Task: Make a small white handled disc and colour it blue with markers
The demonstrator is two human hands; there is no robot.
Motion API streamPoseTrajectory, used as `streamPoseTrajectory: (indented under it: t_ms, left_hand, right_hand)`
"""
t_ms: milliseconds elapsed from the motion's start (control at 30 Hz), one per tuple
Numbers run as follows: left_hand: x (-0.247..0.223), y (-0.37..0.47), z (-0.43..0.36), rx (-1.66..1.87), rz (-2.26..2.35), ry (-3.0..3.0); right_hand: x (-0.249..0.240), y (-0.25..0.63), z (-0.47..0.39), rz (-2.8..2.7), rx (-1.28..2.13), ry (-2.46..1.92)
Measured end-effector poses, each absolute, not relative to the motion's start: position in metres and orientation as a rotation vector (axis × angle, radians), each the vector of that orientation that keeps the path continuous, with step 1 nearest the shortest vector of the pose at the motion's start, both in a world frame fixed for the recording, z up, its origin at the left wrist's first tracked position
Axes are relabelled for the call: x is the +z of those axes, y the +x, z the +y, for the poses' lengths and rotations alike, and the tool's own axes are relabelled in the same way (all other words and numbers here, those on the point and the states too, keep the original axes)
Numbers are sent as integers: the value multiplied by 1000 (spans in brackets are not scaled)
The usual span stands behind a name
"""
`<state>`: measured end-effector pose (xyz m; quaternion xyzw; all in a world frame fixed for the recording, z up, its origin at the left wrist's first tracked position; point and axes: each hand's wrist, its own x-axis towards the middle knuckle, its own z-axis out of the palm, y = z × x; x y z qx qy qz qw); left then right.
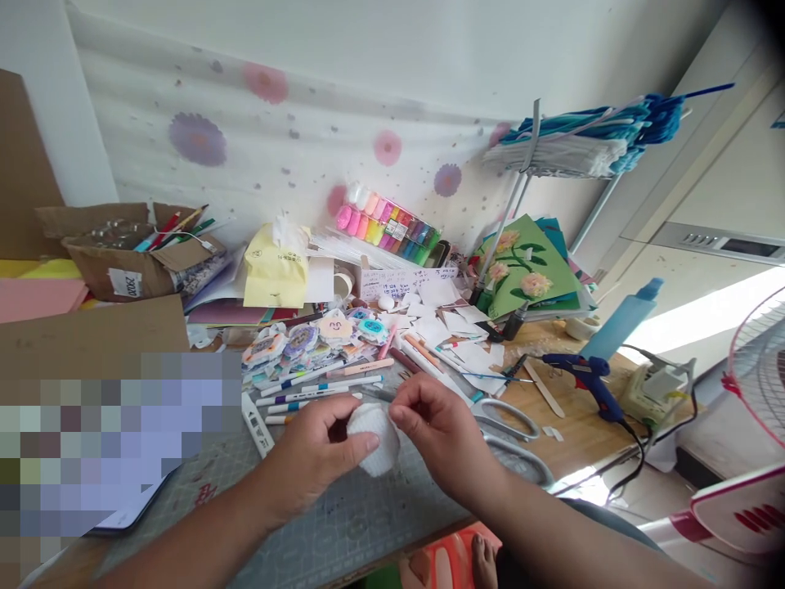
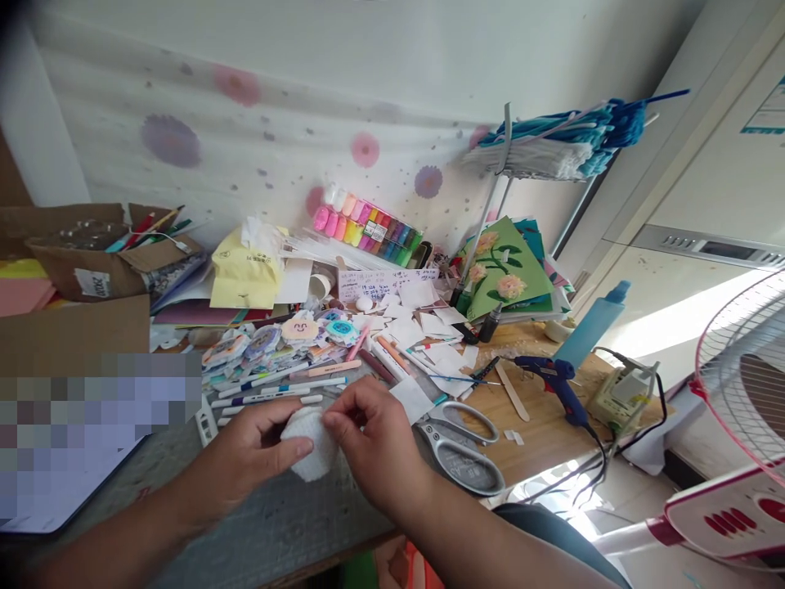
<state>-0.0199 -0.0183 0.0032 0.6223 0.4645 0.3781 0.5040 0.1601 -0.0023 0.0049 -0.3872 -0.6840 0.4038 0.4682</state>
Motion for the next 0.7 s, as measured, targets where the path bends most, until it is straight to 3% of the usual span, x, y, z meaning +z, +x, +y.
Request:
streamPoseTrajectory:
  t_ms: [167,300,500,700]
  left_hand:
    - [2,-25,-14,912,1036,1366]
    - [1,-25,-13,970,977,1223]
    - [1,-26,-13,1042,937,1053]
    - [0,-27,-12,1044,936,979]
  right_hand:
    - [13,181,4,-1541,1077,-1046]
    - [24,222,9,-1400,959,-1106]
    - [39,273,3,-1133,959,-959]
    - [32,274,-9,-1553,969,-1084]
